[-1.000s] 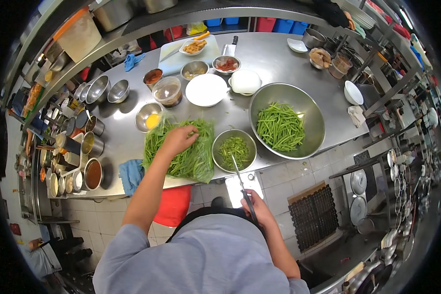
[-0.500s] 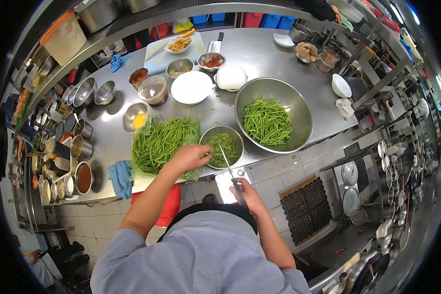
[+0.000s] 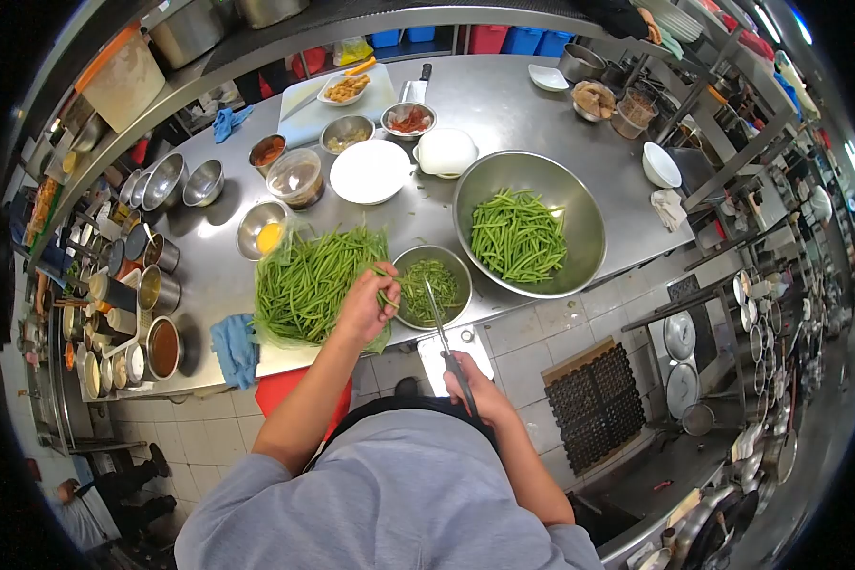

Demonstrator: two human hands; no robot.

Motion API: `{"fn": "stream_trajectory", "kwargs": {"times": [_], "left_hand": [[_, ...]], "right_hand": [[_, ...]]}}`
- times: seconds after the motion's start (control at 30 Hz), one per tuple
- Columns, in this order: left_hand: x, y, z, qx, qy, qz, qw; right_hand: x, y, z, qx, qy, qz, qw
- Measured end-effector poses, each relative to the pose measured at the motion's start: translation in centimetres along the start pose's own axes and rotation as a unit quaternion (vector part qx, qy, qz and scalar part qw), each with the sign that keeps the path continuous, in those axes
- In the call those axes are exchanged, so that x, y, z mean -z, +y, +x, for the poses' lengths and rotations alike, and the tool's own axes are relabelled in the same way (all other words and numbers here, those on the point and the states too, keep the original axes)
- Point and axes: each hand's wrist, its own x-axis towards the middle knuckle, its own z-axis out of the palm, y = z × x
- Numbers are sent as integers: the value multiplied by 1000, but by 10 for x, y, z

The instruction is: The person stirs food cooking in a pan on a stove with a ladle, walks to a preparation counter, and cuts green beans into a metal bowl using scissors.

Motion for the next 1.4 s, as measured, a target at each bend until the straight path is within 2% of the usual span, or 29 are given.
{"fn": "stream_trajectory", "kwargs": {"times": [0.13, 0.23, 0.3, 0.43, 0.53, 0.63, 0.7, 0.93, 1.03, 1.07, 1.17, 1.27, 1.33, 1.4], "left_hand": [[-5, -20, -4, 15, -16, 7, 1000], [-4, -28, -2, 7, -2, 5, 1000], [-4, -29, -1, -8, 43, -61, 997], [-2, -28, -2, -28, 49, -65, 996], [-8, -33, -6, -10, 46, -22, 999], [-10, -46, -7, 4, 31, 26, 999], [-11, -50, -8, 10, 24, 13, 1000], [3, -35, -5, -9, 69, -11, 998], [15, -11, -4, -23, 83, -157, 984], [24, -3, -2, -26, 87, -155, 984], [49, 26, 1, -86, 73, -277, 954], [50, 43, 8, -90, 116, -241, 959], [30, 44, 25, -85, 99, -206, 970], [-15, 50, 48, -25, 21, -134, 990]], "right_hand": [[0, -4, 6, -3, 6, 11, 1000], [0, -6, 6, 3, 8, 31, 999], [0, -2, 6, 12, 19, 46, 999], [1, 5, 3, 23, 10, 23, 999], [-1, 6, 3, 16, -6, -5, 1000], [-4, 3, 8, -13, 27, -14, 999], [-4, 0, 12, -18, 55, 31, 998], [2, 2, 9, -41, 47, 75, 995], [2, -3, 2, -54, 50, 80, 994], [2, -1, 1, -55, 45, 80, 994], [4, 3, -2, -58, 56, 85, 993], [4, 7, -2, -73, 58, 102, 990], [2, 10, 1, -72, 58, 96, 991], [0, 14, 4, -70, 59, 89, 992]]}}
